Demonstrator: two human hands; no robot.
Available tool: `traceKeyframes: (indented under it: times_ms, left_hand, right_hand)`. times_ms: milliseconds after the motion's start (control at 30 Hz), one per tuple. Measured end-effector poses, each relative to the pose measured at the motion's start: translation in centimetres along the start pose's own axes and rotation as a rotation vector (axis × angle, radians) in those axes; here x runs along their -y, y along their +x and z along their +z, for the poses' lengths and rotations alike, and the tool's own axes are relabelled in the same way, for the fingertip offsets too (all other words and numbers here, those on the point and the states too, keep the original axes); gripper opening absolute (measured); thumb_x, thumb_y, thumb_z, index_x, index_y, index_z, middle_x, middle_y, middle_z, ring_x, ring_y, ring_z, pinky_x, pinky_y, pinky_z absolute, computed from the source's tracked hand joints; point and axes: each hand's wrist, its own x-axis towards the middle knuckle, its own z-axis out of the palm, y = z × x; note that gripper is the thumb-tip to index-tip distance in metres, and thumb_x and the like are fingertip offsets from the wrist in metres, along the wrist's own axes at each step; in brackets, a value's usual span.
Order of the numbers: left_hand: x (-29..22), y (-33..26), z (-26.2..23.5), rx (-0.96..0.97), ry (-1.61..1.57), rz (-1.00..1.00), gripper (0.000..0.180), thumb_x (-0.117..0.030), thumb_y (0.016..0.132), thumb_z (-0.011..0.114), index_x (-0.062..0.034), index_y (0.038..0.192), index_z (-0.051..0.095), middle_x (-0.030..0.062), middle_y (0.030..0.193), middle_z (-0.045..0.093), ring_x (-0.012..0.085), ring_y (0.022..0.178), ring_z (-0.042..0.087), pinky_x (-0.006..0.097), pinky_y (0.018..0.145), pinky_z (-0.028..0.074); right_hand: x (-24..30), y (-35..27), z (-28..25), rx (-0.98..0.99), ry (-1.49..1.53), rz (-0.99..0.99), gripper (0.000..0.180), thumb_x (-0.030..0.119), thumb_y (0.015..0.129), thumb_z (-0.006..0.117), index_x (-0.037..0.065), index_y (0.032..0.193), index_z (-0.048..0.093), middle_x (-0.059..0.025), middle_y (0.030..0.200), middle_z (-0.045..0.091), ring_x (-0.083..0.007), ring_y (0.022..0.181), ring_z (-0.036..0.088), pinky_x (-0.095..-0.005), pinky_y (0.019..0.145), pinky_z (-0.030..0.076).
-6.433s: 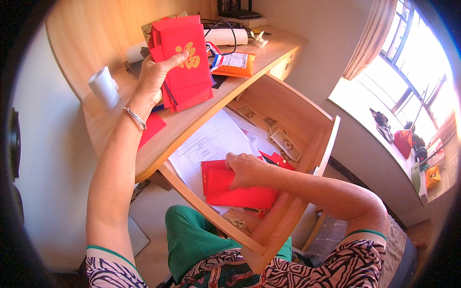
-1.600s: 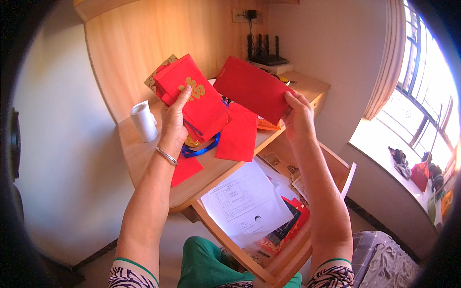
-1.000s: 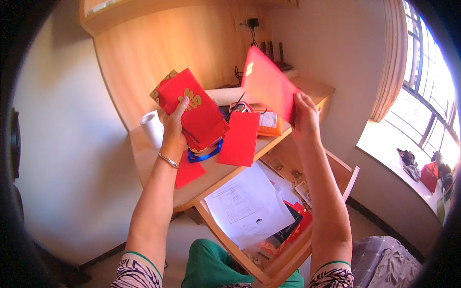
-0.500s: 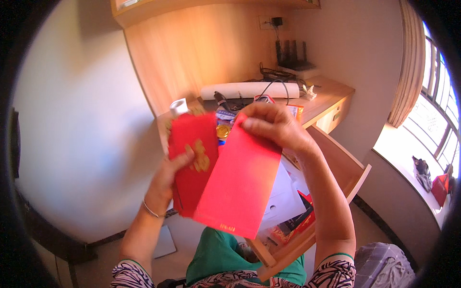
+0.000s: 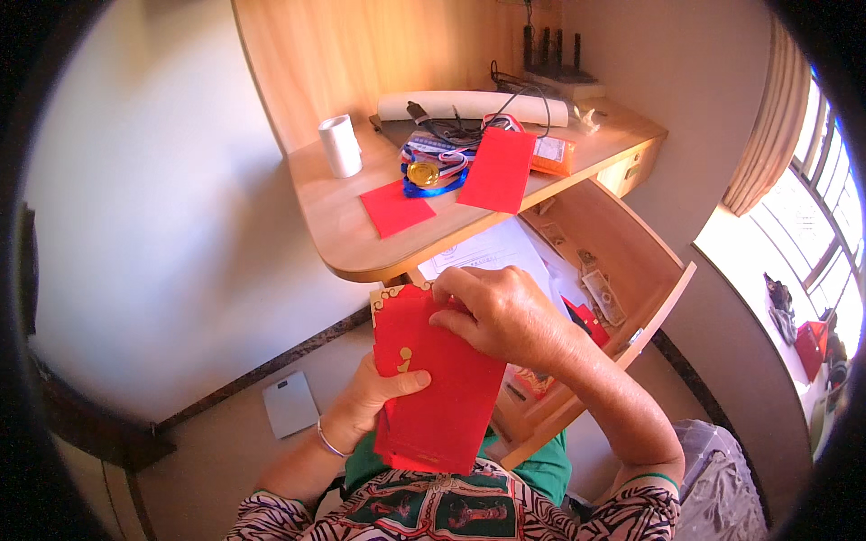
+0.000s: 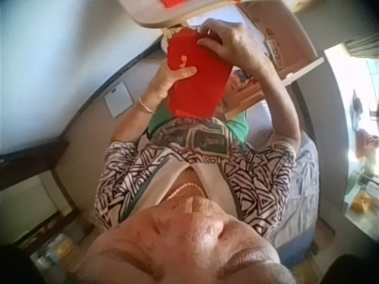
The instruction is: The person sits at a desk and sorts red envelopes from a drawer, stacking them on the desk. They then handle a white document and a cardboard envelope, placing them back in the drawer. The person continues to fold and arrange red envelopes.
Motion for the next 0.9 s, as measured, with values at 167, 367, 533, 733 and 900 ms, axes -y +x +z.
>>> traceKeyframes:
  times_ms: [167,367,533,733,900]
  left_hand:
    - [0.7,-1.6,-1.0,-0.186,0.002,0.118,0.041,-0.005,0.082,0.074,0.0011,0.119,0.058,0.0074,0.112,0.066,0.015,0.097,0.064,0.029,0.084,0.054]
    - [1.1,-3.2,-1.5,-0.297,0.09,0.198,0.032,-0.004,0.082,0.074,0.0018,0.111,0.063,0.0066,0.103,0.068,0.0137,0.09,0.065,0.028,0.079,0.054]
    - [1.5,-3.8,0.0,-0.254,0.146,0.269,0.03,-0.005,0.081,0.075,0.002,0.108,0.064,0.0059,0.098,0.069,0.0119,0.085,0.065,0.027,0.075,0.054]
    - [1.9,-4.1,1.0,-0.232,0.242,0.253,0.031,-0.005,0.081,0.075,0.0021,0.109,0.064,0.0063,0.098,0.069,0.0124,0.085,0.065,0.026,0.074,0.054]
    - [2.6,-4.3,1.6,-0.194,0.15,0.231,0.031,-0.004,0.081,0.074,0.0022,0.11,0.064,0.0067,0.1,0.069,0.0129,0.086,0.065,0.027,0.076,0.054]
  right_hand:
    - [0.1,-2.2,0.2,-0.065,-0.133,-0.052,0.036,0.017,0.079,0.077,0.003,0.109,0.063,-0.0141,0.113,0.06,-0.0286,0.091,0.065,-0.037,0.072,0.055]
    - [2.2,-6.0,2.2,-0.088,0.69,0.493,0.053,0.009,0.084,0.071,0.0,0.131,0.049,-0.0137,0.123,0.055,-0.0223,0.1,0.062,-0.0348,0.084,0.053]
    - [2.5,-7.2,2.5,-0.147,1.196,0.714,0.039,0.0,0.086,0.059,-0.004,0.124,0.051,-0.0096,0.11,0.061,-0.0148,0.096,0.061,-0.0298,0.085,0.051]
    - [2.0,-7.9,2.8,-0.262,1.339,0.701,0.031,-0.009,0.082,0.052,0.001,0.111,0.06,-0.0071,0.103,0.064,-0.0131,0.095,0.061,-0.0259,0.086,0.049]
    - [1.9,-8.5,2.8,-0.296,1.417,0.664,0.038,-0.013,0.081,0.049,0.001,0.114,0.061,-0.0067,0.105,0.064,-0.0123,0.097,0.061,-0.0254,0.088,0.048]
